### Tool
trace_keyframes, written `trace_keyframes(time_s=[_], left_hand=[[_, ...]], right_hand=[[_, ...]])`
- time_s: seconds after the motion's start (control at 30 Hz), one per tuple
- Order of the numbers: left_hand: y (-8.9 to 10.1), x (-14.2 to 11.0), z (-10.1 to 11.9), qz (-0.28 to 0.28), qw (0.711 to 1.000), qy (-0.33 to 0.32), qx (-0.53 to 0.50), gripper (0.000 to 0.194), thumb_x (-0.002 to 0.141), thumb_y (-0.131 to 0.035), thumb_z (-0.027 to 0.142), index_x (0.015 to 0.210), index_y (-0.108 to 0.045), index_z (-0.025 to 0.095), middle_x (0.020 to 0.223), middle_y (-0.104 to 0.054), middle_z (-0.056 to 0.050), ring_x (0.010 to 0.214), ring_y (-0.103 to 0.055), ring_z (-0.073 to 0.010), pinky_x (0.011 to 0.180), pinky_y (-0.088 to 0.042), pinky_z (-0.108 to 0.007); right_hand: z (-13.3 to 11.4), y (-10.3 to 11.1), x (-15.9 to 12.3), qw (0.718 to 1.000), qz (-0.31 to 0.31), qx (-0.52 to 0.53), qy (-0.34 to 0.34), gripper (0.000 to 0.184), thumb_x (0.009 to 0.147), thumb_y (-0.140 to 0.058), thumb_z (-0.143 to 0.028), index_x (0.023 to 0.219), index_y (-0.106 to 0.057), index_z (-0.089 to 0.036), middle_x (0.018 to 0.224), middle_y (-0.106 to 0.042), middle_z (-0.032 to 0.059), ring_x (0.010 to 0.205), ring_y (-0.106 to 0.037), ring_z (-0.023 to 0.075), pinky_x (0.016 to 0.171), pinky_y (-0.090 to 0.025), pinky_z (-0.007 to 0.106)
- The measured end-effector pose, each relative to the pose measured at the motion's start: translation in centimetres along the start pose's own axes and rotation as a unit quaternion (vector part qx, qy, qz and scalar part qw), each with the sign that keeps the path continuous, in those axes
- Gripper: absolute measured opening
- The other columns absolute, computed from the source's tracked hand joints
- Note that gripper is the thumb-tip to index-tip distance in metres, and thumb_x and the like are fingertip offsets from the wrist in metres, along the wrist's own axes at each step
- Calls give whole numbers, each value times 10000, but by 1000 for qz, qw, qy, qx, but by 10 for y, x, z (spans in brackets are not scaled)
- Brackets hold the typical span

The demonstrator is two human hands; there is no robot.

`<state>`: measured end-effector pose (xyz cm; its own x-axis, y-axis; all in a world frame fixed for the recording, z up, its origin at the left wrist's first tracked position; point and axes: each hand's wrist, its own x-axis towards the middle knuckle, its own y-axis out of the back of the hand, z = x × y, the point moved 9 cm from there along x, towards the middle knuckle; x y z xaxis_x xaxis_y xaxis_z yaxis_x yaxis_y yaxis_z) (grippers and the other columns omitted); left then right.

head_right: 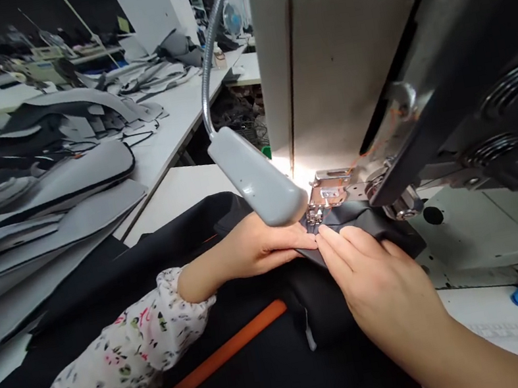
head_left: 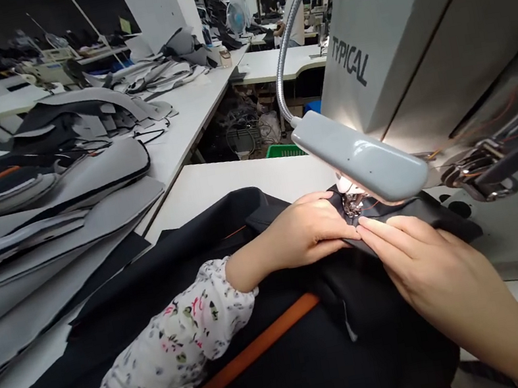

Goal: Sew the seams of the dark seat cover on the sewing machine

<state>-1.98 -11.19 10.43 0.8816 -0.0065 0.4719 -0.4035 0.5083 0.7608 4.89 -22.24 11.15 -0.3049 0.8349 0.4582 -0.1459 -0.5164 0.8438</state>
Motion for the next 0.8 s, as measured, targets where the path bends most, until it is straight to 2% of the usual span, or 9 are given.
trace_keyframes(time_s=[0.2, 0.4, 0.6, 0.8], left_hand=[[-2, -2, 4, 20, 999, -8, 42, 258, 1065, -532, 268, 1179, -750, 192, 1127, -777, -77, 1114, -690, -195, 1197, -402, -397], [-14, -8, 9, 41, 994, 22, 103, 272, 1086, -487, 280, 1186, -731, 212, 1142, -773, -59, 1061, -678, -183, 1162, -376, -420], [-17, -9, 15, 78, 986, 19, 147, 288, 1110, -465, 323, 1186, -716, 203, 1037, -783, -39, 980, -688, -155, 1037, -407, -381], [-14, -12, 25, 129, 974, 15, 184, 225, 1103, -517, 297, 1172, -707, 198, 1024, -779, -6, 958, -670, -131, 949, -388, -339]], right_hand=[[2, -5, 3, 1000, 9, 1, 3, 384, 958, -492, -25, 1298, -669, -65, 1236, -742, 77, 1100, -589, 248, 778, -427, 385], [17, -14, -3, 1000, 10, 20, -8, 389, 952, -494, -40, 1294, -674, -90, 1278, -732, 92, 1152, -615, 257, 809, -464, 387], [27, -19, -5, 999, 6, 42, -13, 440, 949, -504, -29, 1345, -657, -144, 1338, -713, 68, 1187, -628, 239, 847, -484, 362], [27, -18, -2, 1000, 18, 22, 8, 422, 956, -495, -8, 1328, -661, -120, 1313, -727, 54, 1164, -630, 232, 856, -480, 361]])
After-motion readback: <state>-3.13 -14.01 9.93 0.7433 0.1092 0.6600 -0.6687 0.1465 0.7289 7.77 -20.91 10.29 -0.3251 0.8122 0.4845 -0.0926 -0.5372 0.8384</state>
